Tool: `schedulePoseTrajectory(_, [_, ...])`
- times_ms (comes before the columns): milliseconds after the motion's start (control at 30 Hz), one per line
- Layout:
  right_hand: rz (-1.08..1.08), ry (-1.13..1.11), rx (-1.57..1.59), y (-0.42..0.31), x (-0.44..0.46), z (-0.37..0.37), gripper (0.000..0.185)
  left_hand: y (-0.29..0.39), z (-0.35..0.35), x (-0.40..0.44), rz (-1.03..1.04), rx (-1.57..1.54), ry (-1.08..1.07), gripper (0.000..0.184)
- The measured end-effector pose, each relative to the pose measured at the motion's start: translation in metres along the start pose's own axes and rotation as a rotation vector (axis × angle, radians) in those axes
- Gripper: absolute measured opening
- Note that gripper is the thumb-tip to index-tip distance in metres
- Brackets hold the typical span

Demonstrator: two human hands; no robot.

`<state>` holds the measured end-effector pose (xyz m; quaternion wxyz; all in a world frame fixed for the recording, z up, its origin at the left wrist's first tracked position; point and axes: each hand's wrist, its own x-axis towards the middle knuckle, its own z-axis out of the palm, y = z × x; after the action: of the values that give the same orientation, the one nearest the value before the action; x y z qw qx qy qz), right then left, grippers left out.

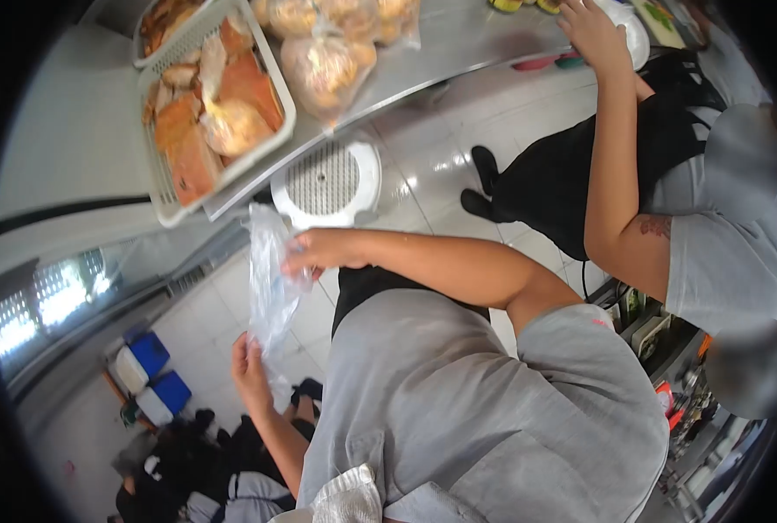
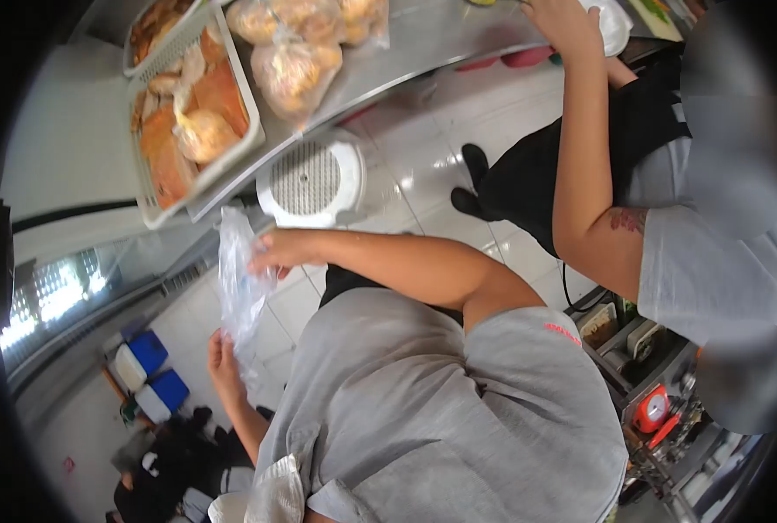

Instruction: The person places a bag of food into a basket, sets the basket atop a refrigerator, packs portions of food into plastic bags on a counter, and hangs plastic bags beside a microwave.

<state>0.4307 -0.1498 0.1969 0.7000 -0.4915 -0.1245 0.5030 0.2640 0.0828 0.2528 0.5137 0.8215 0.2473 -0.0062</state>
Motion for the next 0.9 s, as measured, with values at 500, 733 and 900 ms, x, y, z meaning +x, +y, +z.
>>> schedulePoseTrajectory(500, [0.199, 0.373, 0.614, 0.116, -0.087, -0.036, 0.032, -0.125, 0.044, -0.085, -0.437, -0.070, -0.048, 0.038])
schedulePoseTrajectory(733, [0.700, 0.565, -0.163, 0.172, -0.116, -0.059, 0.033, -0.215, 0.034, -0.111, -0.570, -0.150, 0.144, 0.037])
schedulePoseTrajectory(900, [0.959, 0.459, -0.563, 0.201, -0.106, -0.086, 0.029, -0.249, 0.039, -0.145, -0.660, -0.217, 0.277, 0.030])
